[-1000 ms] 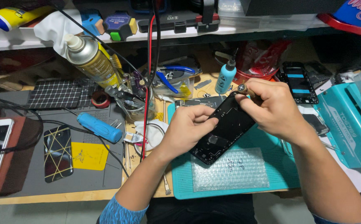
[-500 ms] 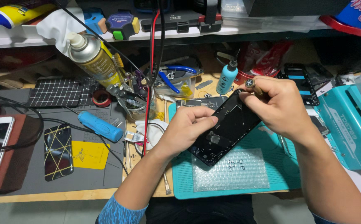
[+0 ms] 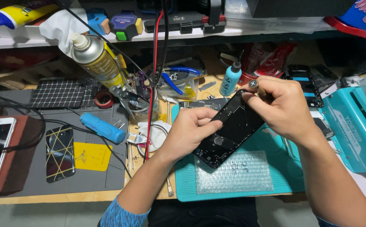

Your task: The person uses a screwdriver and tweezers to remove and reinsert small components and screws from a disassembled mobile phone on a workbench. They repeatedly adjust the phone's position and handle tiny parts with precision.

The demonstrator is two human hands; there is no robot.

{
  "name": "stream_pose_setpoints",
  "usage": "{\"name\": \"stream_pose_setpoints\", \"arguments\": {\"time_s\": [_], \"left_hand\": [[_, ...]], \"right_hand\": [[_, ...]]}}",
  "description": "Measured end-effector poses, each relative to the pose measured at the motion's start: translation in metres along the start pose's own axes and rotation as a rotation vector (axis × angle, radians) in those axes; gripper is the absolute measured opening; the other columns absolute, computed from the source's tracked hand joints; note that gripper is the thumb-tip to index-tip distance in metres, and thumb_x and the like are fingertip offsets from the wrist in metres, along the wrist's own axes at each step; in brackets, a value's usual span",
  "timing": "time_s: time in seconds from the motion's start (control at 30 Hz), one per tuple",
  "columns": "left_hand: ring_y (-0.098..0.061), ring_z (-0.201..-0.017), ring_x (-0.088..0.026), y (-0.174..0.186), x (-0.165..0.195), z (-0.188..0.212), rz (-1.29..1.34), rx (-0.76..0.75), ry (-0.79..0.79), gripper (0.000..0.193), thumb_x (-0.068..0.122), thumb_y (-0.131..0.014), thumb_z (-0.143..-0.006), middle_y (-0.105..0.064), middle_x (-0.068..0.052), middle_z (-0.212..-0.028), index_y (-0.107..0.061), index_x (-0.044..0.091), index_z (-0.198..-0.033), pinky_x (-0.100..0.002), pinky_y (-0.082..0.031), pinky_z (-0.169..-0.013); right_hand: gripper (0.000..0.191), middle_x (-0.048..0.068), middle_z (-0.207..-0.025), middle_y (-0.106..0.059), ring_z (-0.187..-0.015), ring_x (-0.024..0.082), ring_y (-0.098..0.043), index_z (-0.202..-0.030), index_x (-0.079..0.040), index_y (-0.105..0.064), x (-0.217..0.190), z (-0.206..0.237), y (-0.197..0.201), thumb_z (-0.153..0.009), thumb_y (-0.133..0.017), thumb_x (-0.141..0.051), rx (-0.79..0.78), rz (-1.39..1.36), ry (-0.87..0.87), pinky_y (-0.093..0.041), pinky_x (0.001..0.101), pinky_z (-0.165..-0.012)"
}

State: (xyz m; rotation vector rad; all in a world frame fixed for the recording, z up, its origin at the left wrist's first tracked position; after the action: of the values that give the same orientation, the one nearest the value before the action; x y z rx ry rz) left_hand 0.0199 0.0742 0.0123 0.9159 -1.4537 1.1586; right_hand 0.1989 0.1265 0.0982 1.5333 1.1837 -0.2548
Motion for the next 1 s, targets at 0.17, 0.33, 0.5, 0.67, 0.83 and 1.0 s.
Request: {"name": "stream_pose_setpoints", "arguments": {"time_s": [0.17, 0.33, 0.5, 0.67, 0.83, 1.0], "left_hand": [[-0.062, -0.067, -0.003, 0.001, 0.0, 0.0, -0.035, 0.037, -0.001, 0.013, 0.005, -0.069, -0.094, -0.074, -0.004, -0.077, -0.075, -0.005, -0.1, -0.02, -0.049, -0.059], [-0.065, -0.066, -0.004, 0.001, 0.0, -0.002, 0.023, 0.039, 0.014, 0.011, 0.004, -0.07, -0.091, -0.075, -0.003, -0.077, -0.074, -0.004, -0.097, -0.02, -0.051, -0.059], [-0.065, -0.065, -0.005, 0.002, -0.001, -0.003, -0.04, 0.083, 0.006, 0.01, 0.004, -0.07, -0.091, -0.075, -0.005, -0.076, -0.074, -0.005, -0.094, -0.02, -0.051, -0.058], [-0.071, -0.071, -0.008, 0.001, -0.007, -0.003, 0.032, 0.116, -0.006, 0.012, 0.001, -0.068, -0.09, -0.078, -0.008, -0.083, -0.074, -0.005, -0.097, -0.022, -0.055, -0.062], [-0.071, -0.071, -0.008, -0.002, -0.011, -0.005, 0.032, 0.137, -0.026, 0.012, 0.002, -0.067, -0.09, -0.078, -0.01, -0.084, -0.073, -0.006, -0.098, -0.022, -0.055, -0.061], [-0.063, -0.064, -0.003, -0.001, -0.004, -0.003, -0.132, 0.194, -0.081, 0.012, 0.006, -0.07, -0.09, -0.076, -0.005, -0.076, -0.074, -0.004, -0.094, -0.021, -0.048, -0.055]], "right_hand": [[0.007, 0.005, -0.066, -0.058, -0.058, 0.007, -0.046, -0.093, 0.003, -0.072, 0.0, 0.001, 0.0, -0.089, -0.069, -0.002, 0.012, 0.047, 0.014, -0.037, 0.0266, -0.052], [0.008, 0.004, -0.073, -0.064, -0.061, 0.005, -0.052, -0.094, 0.003, -0.07, -0.002, 0.0, -0.001, -0.088, -0.067, -0.001, 0.008, 0.005, 0.045, -0.041, 0.0244, -0.054], [0.008, 0.003, -0.075, -0.065, -0.064, 0.004, -0.056, -0.095, 0.002, -0.071, -0.003, 0.0, -0.003, -0.09, -0.068, -0.003, -0.002, 0.0, 0.038, -0.044, 0.0234, -0.056], [0.039, 0.009, -0.079, -0.067, -0.064, 0.017, -0.056, -0.102, 0.002, -0.074, -0.012, 0.0, -0.005, -0.073, -0.089, -0.019, -0.022, 0.086, 0.037, -0.043, 0.0304, -0.055], [0.054, 0.017, -0.089, -0.071, -0.078, 0.03, -0.07, -0.097, 0.003, -0.072, -0.031, 0.002, -0.013, -0.062, -0.094, -0.032, 0.083, 0.386, 0.143, -0.053, 0.0381, -0.068], [0.051, 0.018, -0.078, -0.071, -0.066, 0.029, -0.069, -0.092, 0.002, -0.073, -0.017, -0.004, -0.013, -0.06, -0.095, -0.033, 0.002, 0.345, -0.116, -0.052, 0.039, -0.062]]}}
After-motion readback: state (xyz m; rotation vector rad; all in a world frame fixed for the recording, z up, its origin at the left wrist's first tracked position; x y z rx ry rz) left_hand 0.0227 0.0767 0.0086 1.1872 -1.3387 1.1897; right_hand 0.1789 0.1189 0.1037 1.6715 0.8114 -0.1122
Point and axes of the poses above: each hand's wrist, its own z-axis away from the middle knuckle, its own y-axis out of the back of the hand, x = y × z, the point moved 6 cm from there along -z, towards the middle knuckle
